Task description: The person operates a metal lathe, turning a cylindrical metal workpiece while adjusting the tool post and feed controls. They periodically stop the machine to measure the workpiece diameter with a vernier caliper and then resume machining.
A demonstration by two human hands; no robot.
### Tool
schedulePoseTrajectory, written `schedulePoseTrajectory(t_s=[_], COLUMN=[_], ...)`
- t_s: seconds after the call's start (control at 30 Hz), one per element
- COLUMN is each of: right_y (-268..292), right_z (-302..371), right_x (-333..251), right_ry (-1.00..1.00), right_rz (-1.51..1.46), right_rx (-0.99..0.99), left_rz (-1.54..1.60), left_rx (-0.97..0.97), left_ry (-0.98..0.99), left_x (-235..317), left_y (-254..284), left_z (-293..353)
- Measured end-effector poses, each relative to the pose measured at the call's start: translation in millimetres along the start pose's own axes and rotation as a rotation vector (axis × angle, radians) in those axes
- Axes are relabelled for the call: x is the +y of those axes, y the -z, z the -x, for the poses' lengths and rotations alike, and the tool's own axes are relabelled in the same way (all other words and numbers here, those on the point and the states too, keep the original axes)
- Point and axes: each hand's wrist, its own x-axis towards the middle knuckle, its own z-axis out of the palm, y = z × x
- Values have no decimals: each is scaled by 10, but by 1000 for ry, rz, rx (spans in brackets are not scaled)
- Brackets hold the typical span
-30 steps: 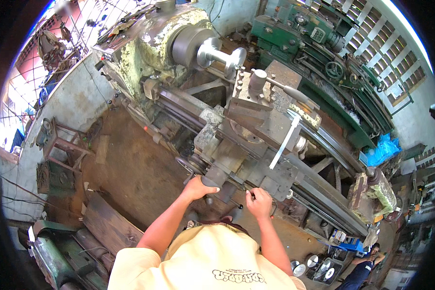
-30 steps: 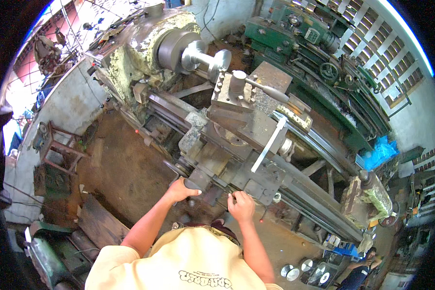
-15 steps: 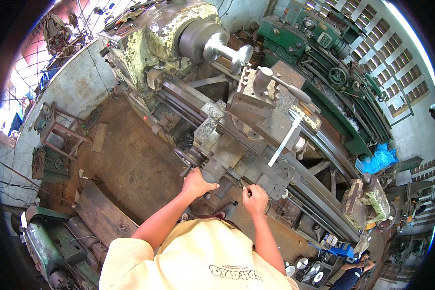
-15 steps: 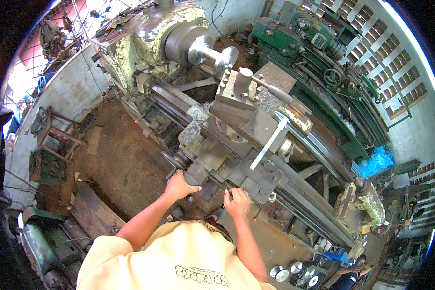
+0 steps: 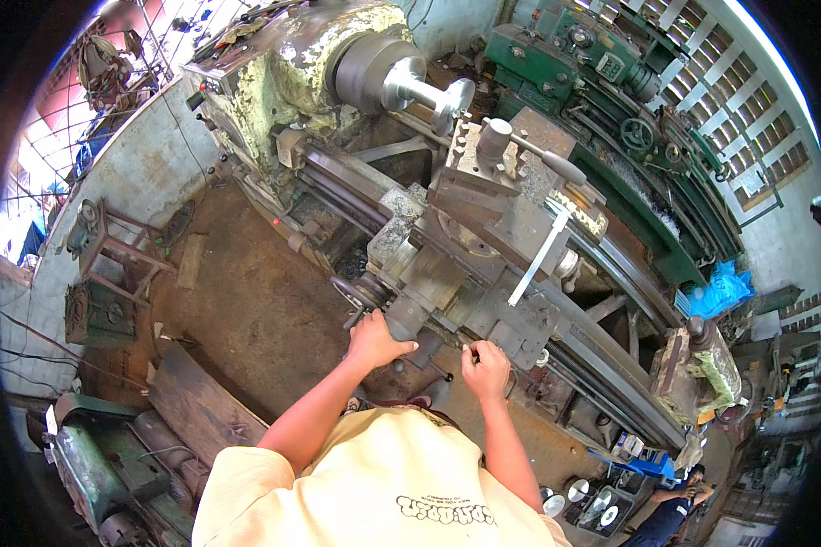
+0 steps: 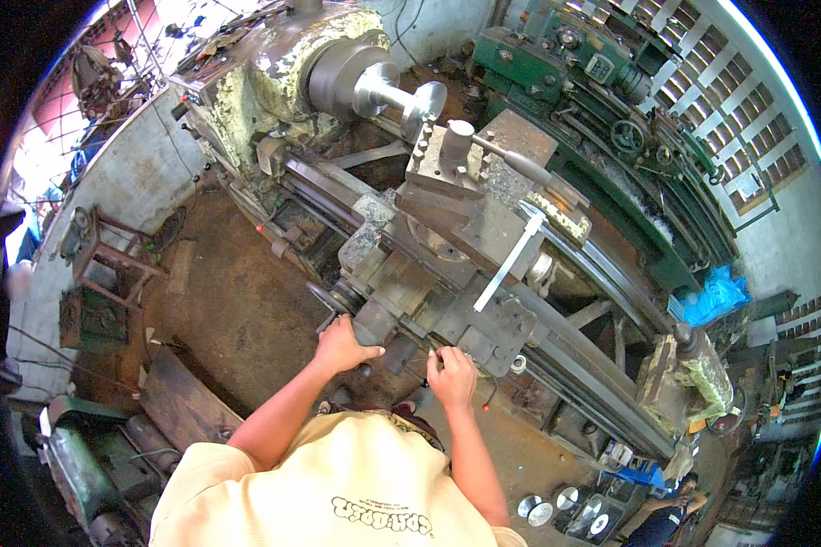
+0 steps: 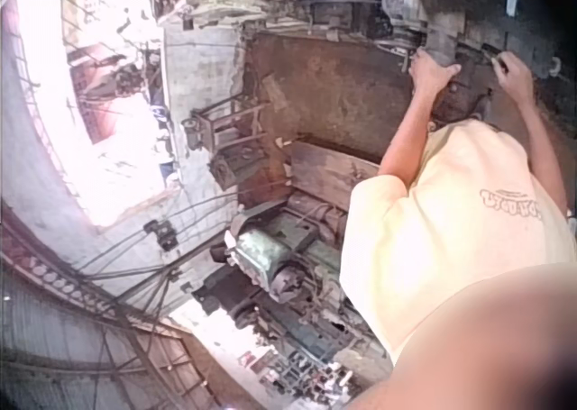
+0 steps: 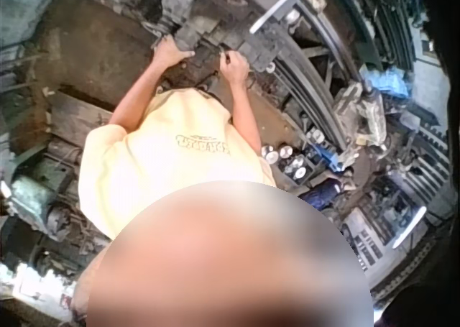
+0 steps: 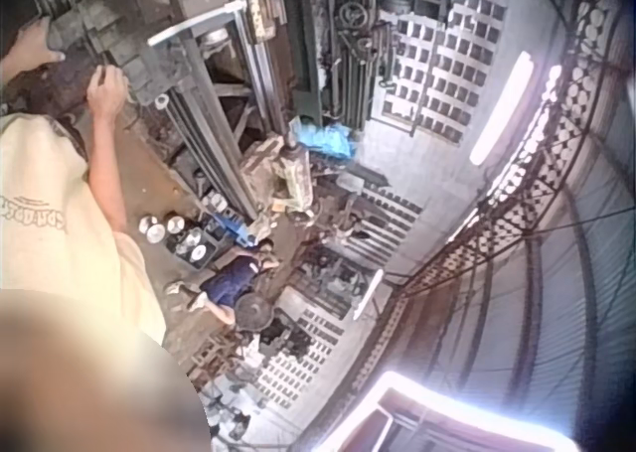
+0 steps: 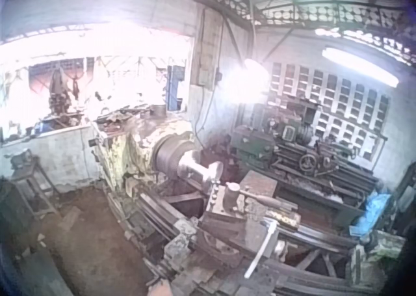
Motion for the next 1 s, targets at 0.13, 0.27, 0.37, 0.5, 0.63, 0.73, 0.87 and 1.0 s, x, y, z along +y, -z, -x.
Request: schedulePoseTrajectory(t_s=[0.13, 0.27, 0.37, 0.5, 0.63, 0.73, 0.87, 1.0], right_y=[-1, -5, -7, -5, -7, -12, -10, -7], right_z=[6, 8, 9, 7, 13, 14, 11, 13], right_x=[3, 8, 3, 2, 7, 11, 12, 19], right_ry=[-14, -13, -24, -23, -19, -9, -12, -1], right_rz=[1, -8, -5, -2, 0, -1, -14, -11], right_rx=[-11, -1, -3, 6, 2, 7, 7, 2], left_rz=[165, 374, 547, 626, 611, 586, 462, 353], left_rx=[-226, -407, -506, -435, -413, -412, -339, -296], left_ry=[-10, -76, 9, 39, 17, 2, -52, -48], left_x=[-239, -448, -507, -492, -450, -449, -468, -451], left_y=[90, 111, 106, 112, 114, 87, 28, -5], left_z=[-246, -439, -461, -386, -356, -370, -386, -381])
